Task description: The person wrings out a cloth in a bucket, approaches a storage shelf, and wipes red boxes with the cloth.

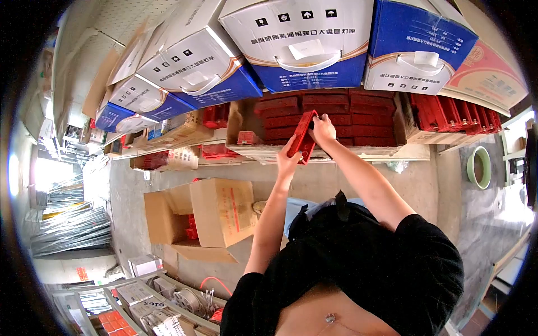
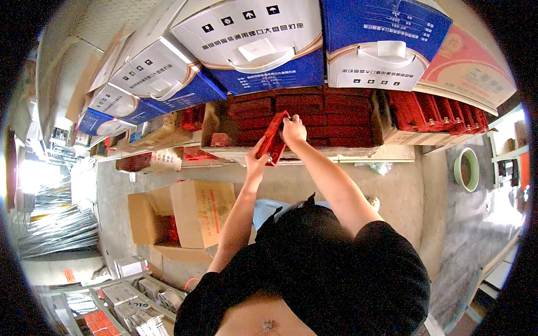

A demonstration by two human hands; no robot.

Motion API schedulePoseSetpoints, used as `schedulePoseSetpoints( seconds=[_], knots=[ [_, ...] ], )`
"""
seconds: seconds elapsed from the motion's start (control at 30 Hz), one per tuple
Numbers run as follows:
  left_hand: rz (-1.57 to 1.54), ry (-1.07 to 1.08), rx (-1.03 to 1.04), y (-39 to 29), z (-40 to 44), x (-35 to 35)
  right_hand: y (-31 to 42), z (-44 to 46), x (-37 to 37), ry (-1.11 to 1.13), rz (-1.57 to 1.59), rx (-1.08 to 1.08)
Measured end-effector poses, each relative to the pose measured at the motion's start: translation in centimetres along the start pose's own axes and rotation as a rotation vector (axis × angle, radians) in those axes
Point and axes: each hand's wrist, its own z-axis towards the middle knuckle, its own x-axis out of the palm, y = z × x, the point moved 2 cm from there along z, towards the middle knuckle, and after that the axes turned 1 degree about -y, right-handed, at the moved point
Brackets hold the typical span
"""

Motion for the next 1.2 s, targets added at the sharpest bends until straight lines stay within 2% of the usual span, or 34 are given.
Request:
schedulePoseSetpoints(
  seconds=[0.13,0.23,0.37,0.47,0.5,0.53,0.6,0.83,0.93,1.0,1.07,1.2],
  knots=[
    [-0.195,-0.165,-0.237,-0.3,0.0,0.2,1.4,-0.2,-0.6,-0.011,0.267,0.049],
    [-0.396,-0.274,-0.356,1.2,1.0,-0.7,2.8,-1.1,-1.8,0.114,0.144,0.033],
    [-0.439,-0.222,-0.434,0.3,1.3,-1.2,3.2,-1.7,-3.1,0.286,0.046,-0.051],
    [-0.432,-0.166,-0.417,0.0,1.1,-1.2,0.7,1.1,-1.3,0.441,-0.028,-0.275],
    [-0.428,-0.145,-0.396,0.3,1.2,-1.2,0.9,0.6,-2.7,0.390,0.021,-0.216],
    [-0.423,-0.126,-0.375,0.8,1.3,-1.3,0.2,1.3,-2.2,0.285,0.099,-0.263],
    [-0.383,-0.076,-0.336,1.5,1.4,-1.4,0.6,0.7,-3.6,0.168,0.093,-0.112],
    [-0.258,0.054,-0.232,-0.2,-0.2,0.3,-0.4,0.3,-1.7,-0.280,-0.019,-0.188],
    [-0.276,0.085,-0.213,-0.3,-0.4,0.3,-0.4,-0.3,-1.3,-0.196,0.045,-0.190],
    [-0.292,0.077,-0.200,-0.4,-0.6,0.4,0.1,-0.6,-0.9,-0.050,-0.001,-0.267],
    [-0.209,0.029,-0.204,-0.5,-0.5,0.5,0.2,-1.4,-0.6,0.000,-0.009,-0.321],
    [-0.075,-0.011,-0.214,-0.2,0.0,0.4,0.6,-2.3,-1.4,0.281,-0.027,-0.436]
  ],
)
